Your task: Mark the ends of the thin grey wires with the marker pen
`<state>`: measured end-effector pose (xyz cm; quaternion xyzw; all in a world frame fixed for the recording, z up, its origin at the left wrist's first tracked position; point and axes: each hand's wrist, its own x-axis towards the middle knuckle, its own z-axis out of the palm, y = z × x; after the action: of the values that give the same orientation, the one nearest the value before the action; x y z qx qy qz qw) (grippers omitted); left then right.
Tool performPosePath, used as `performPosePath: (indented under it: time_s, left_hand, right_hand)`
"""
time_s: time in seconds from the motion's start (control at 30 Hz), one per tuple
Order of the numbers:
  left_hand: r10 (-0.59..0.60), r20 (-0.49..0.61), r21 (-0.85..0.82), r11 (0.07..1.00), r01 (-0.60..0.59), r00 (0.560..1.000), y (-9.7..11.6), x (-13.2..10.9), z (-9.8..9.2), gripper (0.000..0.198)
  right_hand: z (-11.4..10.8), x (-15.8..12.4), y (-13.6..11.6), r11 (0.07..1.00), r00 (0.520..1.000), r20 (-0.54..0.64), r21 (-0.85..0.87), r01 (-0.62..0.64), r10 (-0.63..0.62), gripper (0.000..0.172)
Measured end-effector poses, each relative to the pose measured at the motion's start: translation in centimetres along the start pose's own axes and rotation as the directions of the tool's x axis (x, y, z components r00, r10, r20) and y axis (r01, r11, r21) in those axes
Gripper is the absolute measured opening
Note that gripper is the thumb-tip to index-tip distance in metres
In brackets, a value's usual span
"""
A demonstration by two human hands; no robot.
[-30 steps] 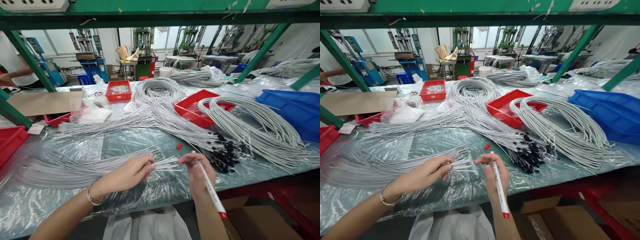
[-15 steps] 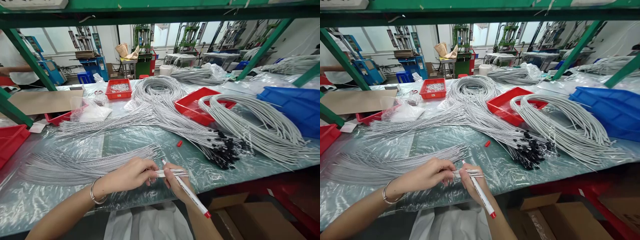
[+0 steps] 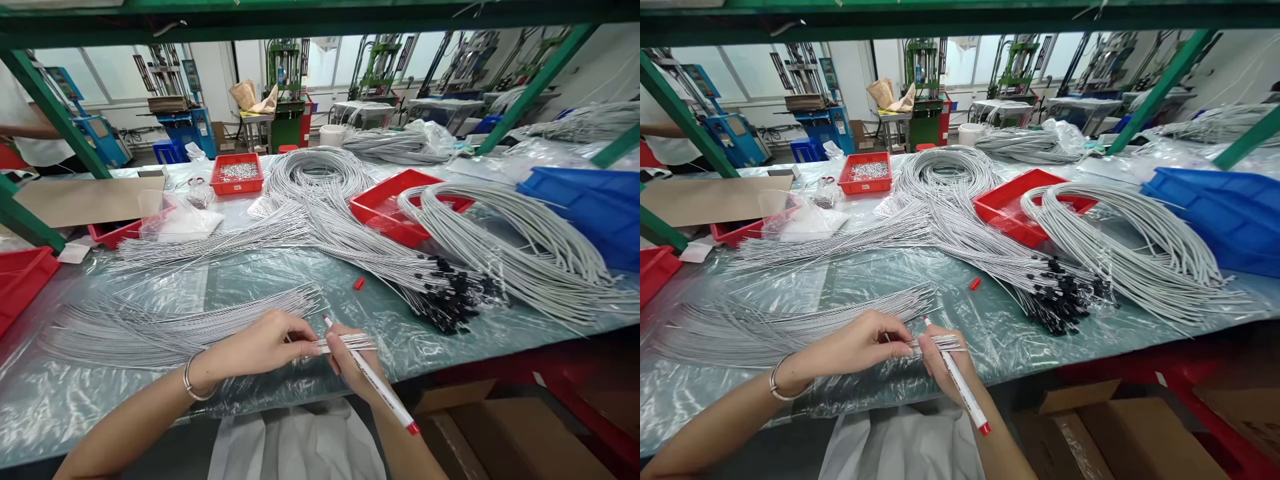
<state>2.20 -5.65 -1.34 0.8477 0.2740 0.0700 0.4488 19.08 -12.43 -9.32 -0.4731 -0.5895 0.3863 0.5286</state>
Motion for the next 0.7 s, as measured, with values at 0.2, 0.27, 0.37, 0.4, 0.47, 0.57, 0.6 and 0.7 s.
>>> performPosePath:
  time_s: [0.2,0.27,0.37,0.4,0.47,0.57,0.6,0.7]
  left_hand:
    - [-0.067,0.081,-0.154,0.985,0.079,0.994,-0.2,0.2,-0.1,0.026]
    - [-0.077,0.113,-0.285,0.952,0.107,0.991,-0.6,0.4,0.1,0.025]
    - [-0.078,0.098,-0.305,0.947,0.104,0.992,-0.9,0.5,0.4,0.024]
    - [-0.08,0.076,-0.254,0.962,0.097,0.994,-0.8,0.5,0.4,0.024]
    - [-0.078,0.027,-0.119,0.99,0.081,0.997,-0.6,0.3,0.4,0.025]
    - [-0.061,0.008,0.018,0.998,0.061,0.998,0.0,0.0,0.1,0.026]
    - [-0.054,0.012,0.046,0.998,0.053,0.998,0.1,0.0,0.0,0.025]
    - [-0.02,0.052,0.079,0.997,0.016,0.998,0.2,-0.1,-0.4,0.023]
  right_hand:
    - [-0.1,0.0,0.2,1.0,0.998,0.056,-0.004,0.029,-0.028,0.048]
    - [-0.1,-0.1,0.3,1.0,0.998,0.053,0.002,0.018,-0.018,0.047]
    - [-0.1,-0.1,0.4,1.0,0.999,0.039,-0.019,0.02,-0.019,0.047]
    - [-0.1,-0.1,0.5,0.999,0.999,0.036,-0.034,0.032,-0.031,0.047]
    - [-0.1,-0.1,0.6,0.996,0.998,0.035,-0.071,0.057,-0.055,0.047]
    - [-0.2,-0.2,0.6,0.99,0.997,0.044,-0.119,0.071,-0.066,0.047]
    - [-0.3,-0.2,0.6,0.989,0.996,0.053,-0.13,0.073,-0.067,0.047]
    - [-0.3,-0.2,0.4,0.984,0.993,0.084,-0.152,0.092,-0.079,0.048]
